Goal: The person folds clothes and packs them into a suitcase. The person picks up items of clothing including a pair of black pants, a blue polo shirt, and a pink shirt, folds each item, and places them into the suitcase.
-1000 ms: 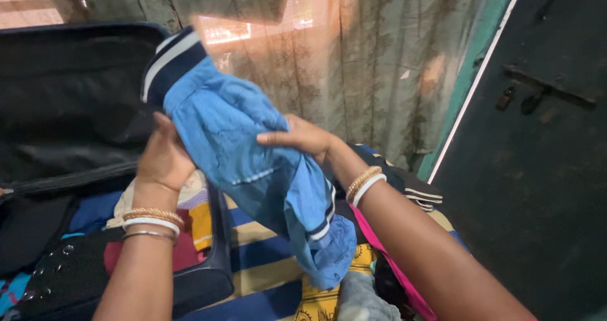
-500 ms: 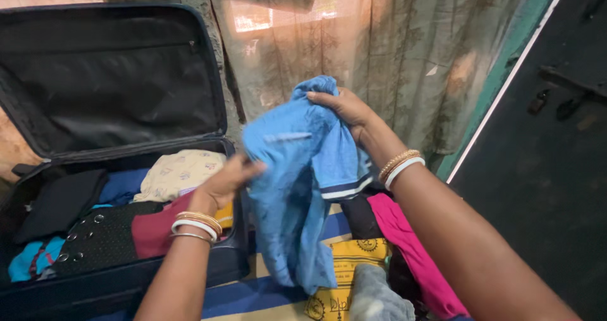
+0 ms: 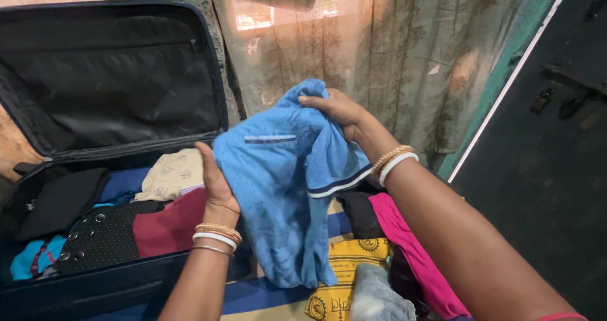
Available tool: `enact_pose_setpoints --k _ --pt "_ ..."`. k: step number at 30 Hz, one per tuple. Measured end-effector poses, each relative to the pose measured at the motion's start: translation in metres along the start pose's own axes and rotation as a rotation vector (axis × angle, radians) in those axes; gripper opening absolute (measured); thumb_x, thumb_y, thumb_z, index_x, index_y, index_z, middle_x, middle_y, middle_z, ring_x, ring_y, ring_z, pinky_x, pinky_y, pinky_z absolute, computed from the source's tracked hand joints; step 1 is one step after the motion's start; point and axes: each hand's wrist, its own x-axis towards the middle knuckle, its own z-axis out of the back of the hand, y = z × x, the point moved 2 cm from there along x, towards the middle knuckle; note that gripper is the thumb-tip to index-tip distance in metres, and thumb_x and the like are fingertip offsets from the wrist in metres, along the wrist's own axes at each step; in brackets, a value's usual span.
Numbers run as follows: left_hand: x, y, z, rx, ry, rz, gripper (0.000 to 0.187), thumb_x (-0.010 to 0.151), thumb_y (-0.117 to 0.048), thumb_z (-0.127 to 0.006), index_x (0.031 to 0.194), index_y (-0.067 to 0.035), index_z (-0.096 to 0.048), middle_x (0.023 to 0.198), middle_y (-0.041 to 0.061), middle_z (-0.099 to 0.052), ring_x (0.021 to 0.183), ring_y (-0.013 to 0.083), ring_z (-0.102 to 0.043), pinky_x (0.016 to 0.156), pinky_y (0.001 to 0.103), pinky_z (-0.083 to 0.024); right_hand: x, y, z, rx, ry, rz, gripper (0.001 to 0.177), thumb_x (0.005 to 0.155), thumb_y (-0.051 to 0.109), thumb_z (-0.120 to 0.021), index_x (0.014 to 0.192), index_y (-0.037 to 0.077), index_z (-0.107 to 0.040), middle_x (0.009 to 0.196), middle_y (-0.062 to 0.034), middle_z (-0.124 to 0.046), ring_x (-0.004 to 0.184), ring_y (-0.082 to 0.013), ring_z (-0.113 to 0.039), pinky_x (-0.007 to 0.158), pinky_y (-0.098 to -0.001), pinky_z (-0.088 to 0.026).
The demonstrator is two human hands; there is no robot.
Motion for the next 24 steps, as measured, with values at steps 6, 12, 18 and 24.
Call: enact_pose_setpoints --k 6,12,18,24 --pt "0.012 0.047 0.036 -0.263 0.000 -0.162 0.096 0.090 -0.074 -0.056 0.146 0.004 -0.050 0.141 0.016 -0.061 0.128 0.0303 -0.059 0.113 0.045 -0.045 -0.019 0.005 -0.011 0.065 0.179 0.002 0.043 0.090 0.020 -0.078 0.127 0.001 -0.065 0.117 -0.0107 -0.073 0.103 -0.0199 -0.073 0.093 -0.0374 -0.061" --pt "0.010 -0.002 -0.020 -0.162 -0.013 -0.258 0.076 0.096 -0.060 -0.057 0.147 -0.004 -0.051 0.146 0.015 -0.058 0.133 0.0331 -0.057 0.118 0.049 -0.043 -0.017 -0.021 0.016 -0.277 0.195 -0.134 0.051 0.092 0.028 -0.074 0.134 0.002 -0.065 0.119 -0.0047 -0.074 0.102 -0.0126 -0.070 0.093 -0.0339 -0.058" --pt "0.005 -0.039 -0.080 -0.112 0.168 -0.240 0.072 0.099 -0.049 -0.063 0.152 -0.002 -0.047 0.151 0.015 -0.056 0.140 0.0342 -0.054 0.124 0.052 -0.040 -0.002 -0.038 0.058 -0.830 0.052 -0.022 0.051 0.083 0.030 -0.080 0.127 0.004 -0.073 0.111 -0.0078 -0.079 0.098 -0.0147 -0.071 0.090 -0.0326 -0.055" --pt "-0.002 -0.045 -0.073 -0.135 0.126 -0.240 0.074 0.096 -0.049 -0.067 0.151 -0.003 -0.048 0.149 0.014 -0.056 0.137 0.0340 -0.054 0.120 0.052 -0.041 0.000 -0.040 0.071 -1.004 0.022 -0.048 0.053 0.077 0.038 -0.086 0.118 0.006 -0.077 0.105 -0.0075 -0.080 0.095 -0.0138 -0.071 0.089 -0.0322 -0.054"
